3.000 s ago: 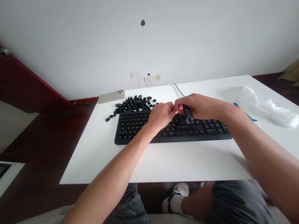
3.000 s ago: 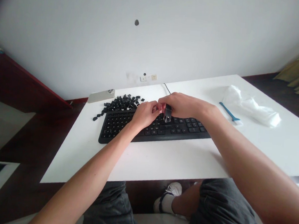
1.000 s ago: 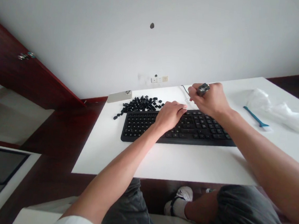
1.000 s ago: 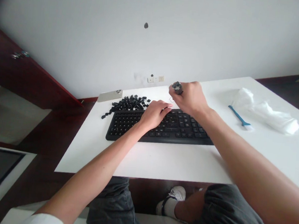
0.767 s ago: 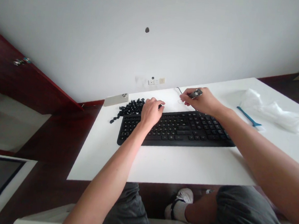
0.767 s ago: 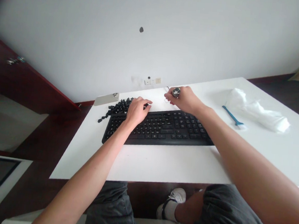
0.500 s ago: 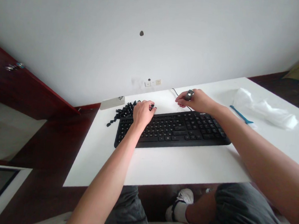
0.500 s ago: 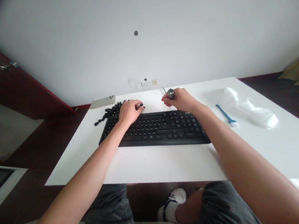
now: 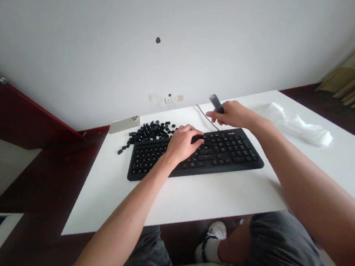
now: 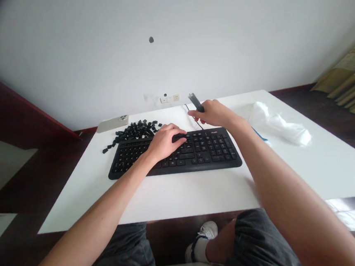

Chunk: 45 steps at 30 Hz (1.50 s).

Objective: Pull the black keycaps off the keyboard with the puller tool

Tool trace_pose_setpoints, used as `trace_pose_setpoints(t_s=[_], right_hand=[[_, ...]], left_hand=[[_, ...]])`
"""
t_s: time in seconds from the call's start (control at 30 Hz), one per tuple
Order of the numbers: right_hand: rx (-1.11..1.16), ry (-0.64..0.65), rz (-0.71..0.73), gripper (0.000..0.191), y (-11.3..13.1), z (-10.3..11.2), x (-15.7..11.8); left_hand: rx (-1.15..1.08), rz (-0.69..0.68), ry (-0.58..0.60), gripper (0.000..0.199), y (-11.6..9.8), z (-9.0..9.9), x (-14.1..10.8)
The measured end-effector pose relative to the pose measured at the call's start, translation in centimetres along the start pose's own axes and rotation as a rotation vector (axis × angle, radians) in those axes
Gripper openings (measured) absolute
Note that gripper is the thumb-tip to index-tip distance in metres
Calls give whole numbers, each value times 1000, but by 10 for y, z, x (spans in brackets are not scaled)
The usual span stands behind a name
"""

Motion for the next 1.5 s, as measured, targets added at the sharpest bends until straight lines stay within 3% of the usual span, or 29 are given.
trace_pose_setpoints(t_s=[0.13,0.23,0.4,0.6,0.9,1.23,1.33,1.5], right_hand=[[111,131,92,28,11,-15,-2],[109,166,134,22,10,-23,-1],[30,54,175,23,6,-24,5],[-131,-48,261,30,17,-30,3],[-180,16,276,18,21,-40,2],[-182,216,172,32,14,-36,-5],[-188,169,177,26,14,-29,-4],[-210,-77,192,23,16,-17,3]], left_hand=[[-9,-5,0,17,-2,-2,0],[-22,-1,0,16,-1,-3,0],[-58,8,-2,13,-1,-5,0],[-90,-6,-26,15,-3,-2,0],[-52,-53,-11,17,-10,1,3],[-52,-56,-34,12,-8,0,2],[-10,-14,-30,13,-4,-3,5],[-36,31,-59,10,-2,-4,9]])
Point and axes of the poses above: each hand's wrist, its own x-axis towards the middle knuckle, its own z-axis out of the back of the hand, y = z × x, the point moved 8 cm from there along x, towards the middle knuckle, and after that the axes turned 1 degree about z, right-handed, at the moved point
